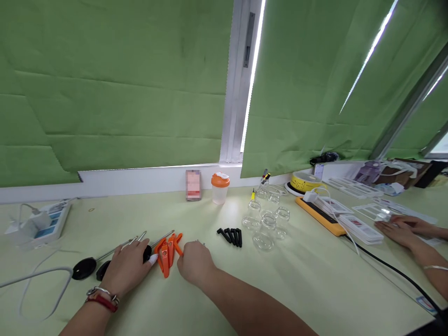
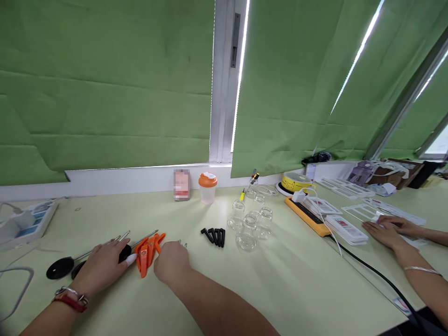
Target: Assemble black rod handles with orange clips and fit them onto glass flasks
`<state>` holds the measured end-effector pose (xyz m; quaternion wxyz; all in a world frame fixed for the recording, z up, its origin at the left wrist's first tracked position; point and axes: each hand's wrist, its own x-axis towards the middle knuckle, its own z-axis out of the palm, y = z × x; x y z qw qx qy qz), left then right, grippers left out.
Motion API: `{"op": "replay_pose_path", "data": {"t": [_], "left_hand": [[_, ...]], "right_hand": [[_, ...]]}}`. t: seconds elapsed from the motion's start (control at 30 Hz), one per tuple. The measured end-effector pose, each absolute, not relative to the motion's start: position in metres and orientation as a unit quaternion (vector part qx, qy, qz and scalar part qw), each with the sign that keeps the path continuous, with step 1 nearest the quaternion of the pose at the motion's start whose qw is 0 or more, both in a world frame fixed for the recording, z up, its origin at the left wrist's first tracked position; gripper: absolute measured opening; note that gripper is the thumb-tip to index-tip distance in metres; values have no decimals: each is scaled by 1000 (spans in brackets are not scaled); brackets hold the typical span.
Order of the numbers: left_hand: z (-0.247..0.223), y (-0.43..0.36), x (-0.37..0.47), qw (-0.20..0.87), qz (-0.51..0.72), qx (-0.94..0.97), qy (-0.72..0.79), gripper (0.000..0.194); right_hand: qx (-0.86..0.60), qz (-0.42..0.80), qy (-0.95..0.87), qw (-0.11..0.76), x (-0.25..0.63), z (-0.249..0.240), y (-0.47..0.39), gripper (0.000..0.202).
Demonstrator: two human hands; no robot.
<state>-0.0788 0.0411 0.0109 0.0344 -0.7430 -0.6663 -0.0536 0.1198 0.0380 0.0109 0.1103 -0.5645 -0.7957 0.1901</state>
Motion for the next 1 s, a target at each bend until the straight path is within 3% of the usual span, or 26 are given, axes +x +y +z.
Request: {"op": "replay_pose_path", "data": {"t": [0.23,0.37,0.5,0.77,1.0], "left_hand": [[10,41,-78,33,-46,-731,-680,51],[10,40,-79,29,-59,-724,-686,55],[11,39,-78,17,-54,-724,-687,50],[12,40,-76,36,-37,-724,-688,27],[8,41,-74,56,-65,-726,-683,29]], "right_hand": [[-590,223,-750,198,133,10,32,17],[-528,368,-715,272,161,1,22,18],[-495,488,-679,236,209,-8,9,16],[-469,303,-816,149,276,4,-3,13],[-445,269,-845,125,282,3,3,11]]}}
